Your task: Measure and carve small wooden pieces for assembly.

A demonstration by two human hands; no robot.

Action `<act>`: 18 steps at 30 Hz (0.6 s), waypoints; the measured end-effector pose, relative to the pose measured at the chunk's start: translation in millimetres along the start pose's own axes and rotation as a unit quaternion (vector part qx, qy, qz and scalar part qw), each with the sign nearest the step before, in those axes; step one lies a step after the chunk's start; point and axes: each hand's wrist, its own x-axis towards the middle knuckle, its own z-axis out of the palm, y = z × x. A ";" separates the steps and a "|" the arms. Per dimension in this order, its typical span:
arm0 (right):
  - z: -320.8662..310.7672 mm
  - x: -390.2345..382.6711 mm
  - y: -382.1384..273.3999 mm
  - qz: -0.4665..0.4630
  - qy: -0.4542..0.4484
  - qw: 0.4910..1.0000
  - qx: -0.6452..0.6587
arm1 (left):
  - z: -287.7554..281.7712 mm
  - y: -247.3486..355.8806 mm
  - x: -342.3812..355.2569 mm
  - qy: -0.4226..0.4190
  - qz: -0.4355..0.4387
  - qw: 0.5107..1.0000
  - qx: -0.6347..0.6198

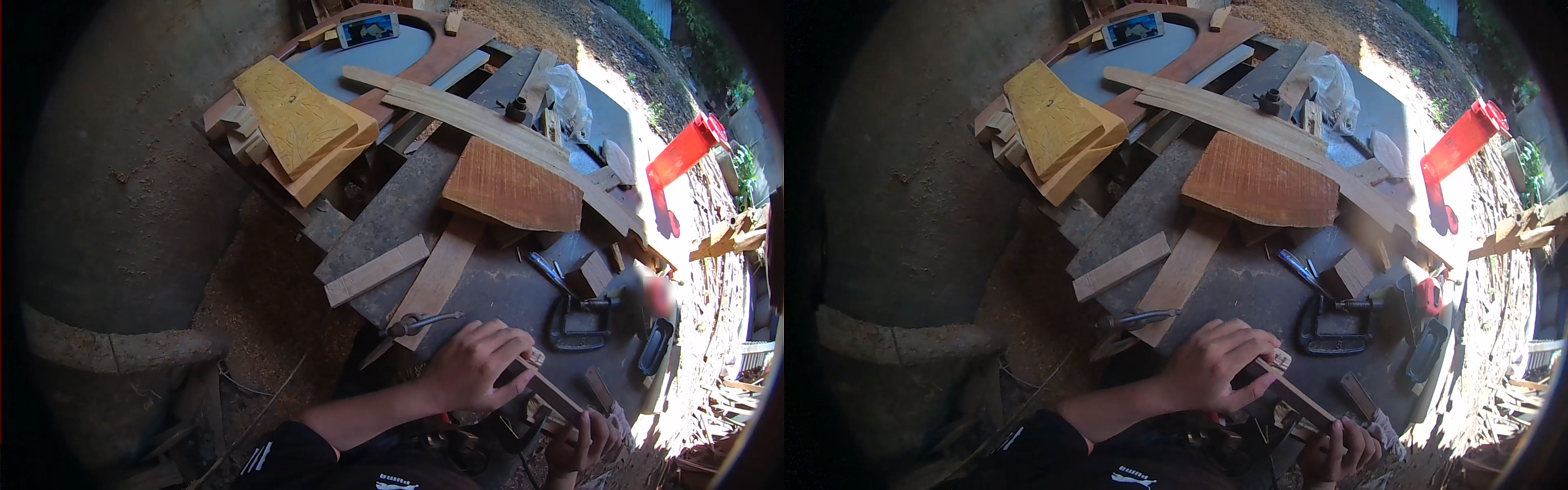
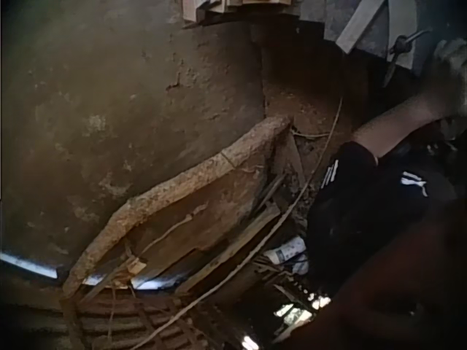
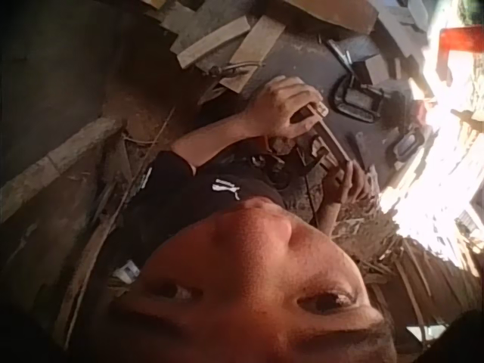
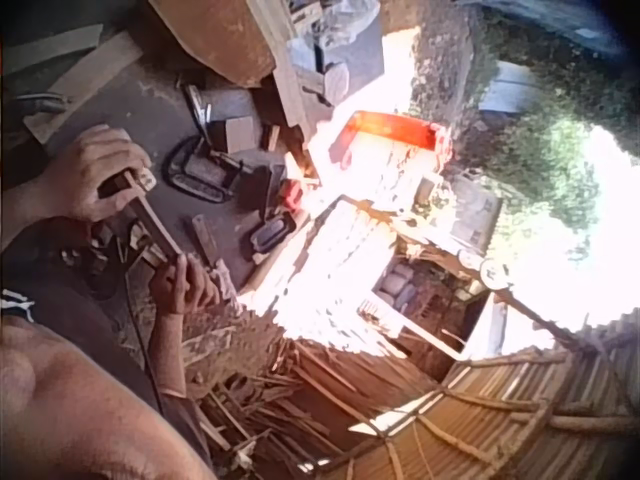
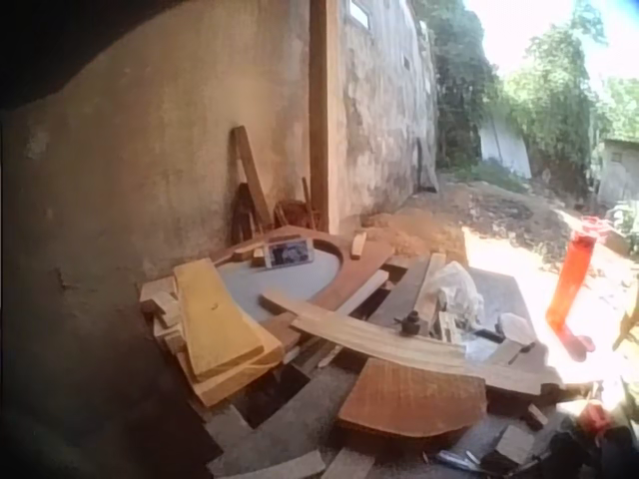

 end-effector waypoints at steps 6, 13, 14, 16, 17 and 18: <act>-0.6 -2.8 3.1 -0.005 0.011 1.000 0.000 | 2.8 1.1 1.7 -0.011 0.001 1.000 0.005; 3.8 -3.0 2.2 -0.006 0.031 0.999 -0.006 | 5.9 0.1 0.8 -0.006 -0.002 1.000 0.018; 4.7 -2.5 1.4 -0.003 0.037 0.999 -0.008 | 6.9 -0.3 0.7 -0.006 0.001 1.000 0.019; 4.0 3.6 -1.4 -0.001 0.049 0.999 -0.003 | 8.9 -1.3 0.3 0.001 -0.007 1.000 0.023; 3.8 5.7 -2.0 0.000 0.053 0.999 -0.005 | 9.3 -1.4 0.3 0.001 -0.003 1.000 0.024; 4.7 6.6 -2.5 -0.003 0.060 0.998 -0.003 | 9.4 -1.3 0.5 0.004 -0.008 1.000 0.029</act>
